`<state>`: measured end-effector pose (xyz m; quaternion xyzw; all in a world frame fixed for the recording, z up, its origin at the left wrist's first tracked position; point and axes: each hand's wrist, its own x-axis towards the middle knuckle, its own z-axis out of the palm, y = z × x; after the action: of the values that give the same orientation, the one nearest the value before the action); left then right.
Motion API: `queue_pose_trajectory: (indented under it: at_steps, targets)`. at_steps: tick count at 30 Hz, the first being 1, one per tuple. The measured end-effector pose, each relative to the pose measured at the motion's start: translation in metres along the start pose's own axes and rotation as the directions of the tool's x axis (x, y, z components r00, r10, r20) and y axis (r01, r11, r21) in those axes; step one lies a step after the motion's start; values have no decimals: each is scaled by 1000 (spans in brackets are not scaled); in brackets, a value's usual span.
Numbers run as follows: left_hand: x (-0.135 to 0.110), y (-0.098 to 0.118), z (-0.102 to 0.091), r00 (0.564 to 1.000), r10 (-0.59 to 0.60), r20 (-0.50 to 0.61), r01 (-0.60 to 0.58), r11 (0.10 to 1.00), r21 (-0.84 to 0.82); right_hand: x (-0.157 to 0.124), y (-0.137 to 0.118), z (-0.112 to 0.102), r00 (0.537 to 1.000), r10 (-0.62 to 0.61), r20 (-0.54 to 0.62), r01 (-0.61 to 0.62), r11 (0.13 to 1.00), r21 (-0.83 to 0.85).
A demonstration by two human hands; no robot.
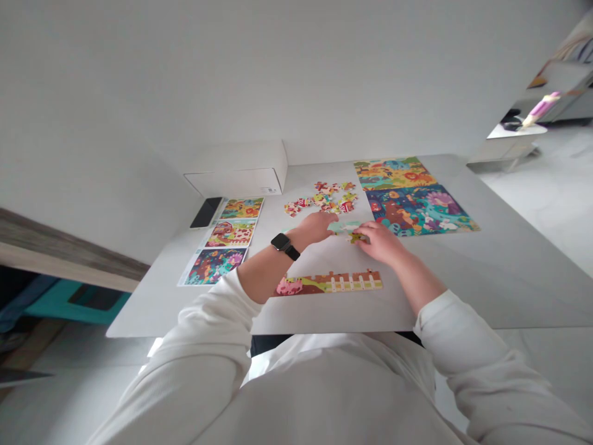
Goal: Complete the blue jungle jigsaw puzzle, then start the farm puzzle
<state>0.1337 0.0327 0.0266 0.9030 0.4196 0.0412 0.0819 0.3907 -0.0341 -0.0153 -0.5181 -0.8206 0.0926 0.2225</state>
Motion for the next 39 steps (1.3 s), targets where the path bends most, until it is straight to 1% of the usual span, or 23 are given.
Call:
queue_pose_trajectory:
  at_steps: [2,7,14,21,26,33,39]
  targets:
    - [1,-2,0,1000,6,-10,-6,1000,-11,0,-1,1,1000,1,0,-1,1000,-19]
    - [-2,-4,0,997,64,-50,-67,995,-71,1,-6,1,999,32,21,-31,997,-68]
    - [-2,-4,3,997,31,-70,-41,989,-143,0,-5,1,1000,18,18,-16,998,-67]
    - [3,-4,2,999,21,-49,-31,979,-202,0,-7,1,999,36,31,-34,998,-61]
    - [3,-6,2,996,27,-80,-47,964,-262,0,-9,-1,998,37,43,-34,998,-58]
    - [0,-7,4,992,49,-116,-79,961,-265,-1,-8,1,999,34,32,-31,997,-69]
    - [-3,-14,9,985,75,-155,-117,953,-281,-2,-12,-1,997,54,59,-48,995,-91]
